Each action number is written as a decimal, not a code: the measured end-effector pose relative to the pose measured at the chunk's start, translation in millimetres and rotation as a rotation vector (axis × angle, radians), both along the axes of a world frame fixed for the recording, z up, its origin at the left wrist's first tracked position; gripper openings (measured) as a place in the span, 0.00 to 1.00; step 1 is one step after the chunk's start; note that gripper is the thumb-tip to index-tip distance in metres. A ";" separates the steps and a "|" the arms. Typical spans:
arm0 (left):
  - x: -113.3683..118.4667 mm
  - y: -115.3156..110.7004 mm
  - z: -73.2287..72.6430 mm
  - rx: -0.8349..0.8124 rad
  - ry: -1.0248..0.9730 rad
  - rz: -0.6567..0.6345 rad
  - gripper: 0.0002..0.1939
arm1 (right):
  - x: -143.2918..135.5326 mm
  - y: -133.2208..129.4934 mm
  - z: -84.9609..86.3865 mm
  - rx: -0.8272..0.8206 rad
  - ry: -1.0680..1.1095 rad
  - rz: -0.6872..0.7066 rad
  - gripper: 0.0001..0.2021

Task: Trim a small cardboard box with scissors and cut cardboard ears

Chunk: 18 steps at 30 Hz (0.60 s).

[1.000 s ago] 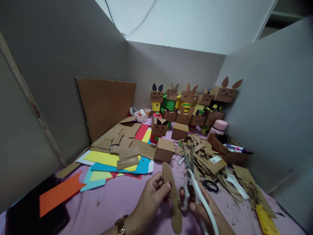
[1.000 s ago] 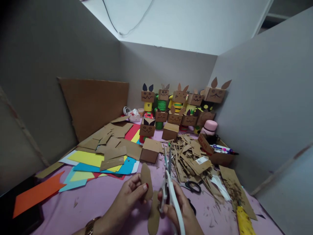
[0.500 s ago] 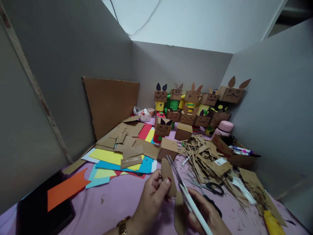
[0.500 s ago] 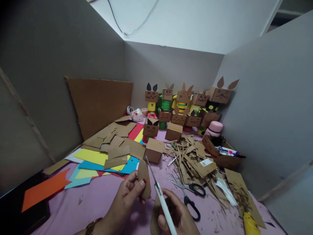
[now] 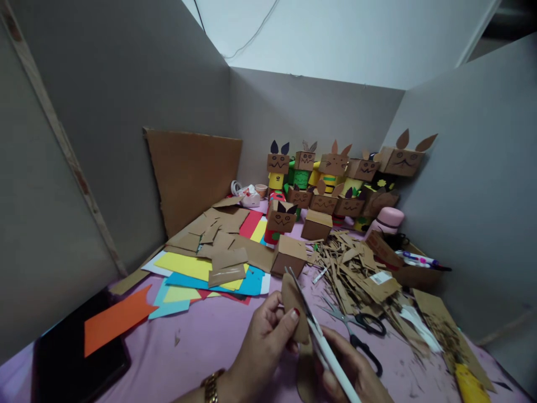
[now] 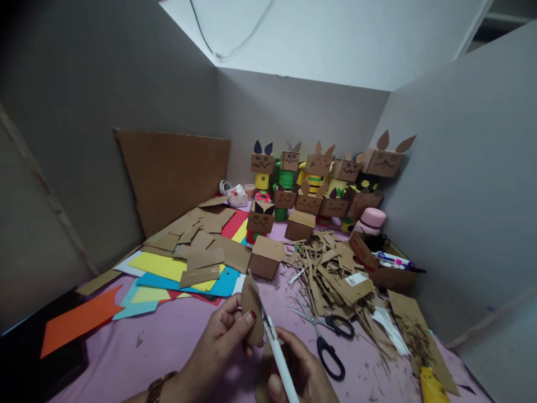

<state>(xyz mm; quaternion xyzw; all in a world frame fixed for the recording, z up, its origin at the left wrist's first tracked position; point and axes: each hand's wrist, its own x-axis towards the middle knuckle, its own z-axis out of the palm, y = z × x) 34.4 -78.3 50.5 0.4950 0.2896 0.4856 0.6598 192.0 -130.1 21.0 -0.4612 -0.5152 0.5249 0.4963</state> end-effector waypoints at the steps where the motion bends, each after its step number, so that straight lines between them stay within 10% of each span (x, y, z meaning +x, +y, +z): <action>1: -0.1 0.4 -0.6 -0.002 0.003 0.000 0.16 | 0.1 0.1 0.7 0.011 -0.006 -0.005 0.32; 18: 2.5 3.1 -2.1 -0.006 -0.044 -0.037 0.15 | -0.6 1.3 11.7 0.043 -0.055 0.022 0.33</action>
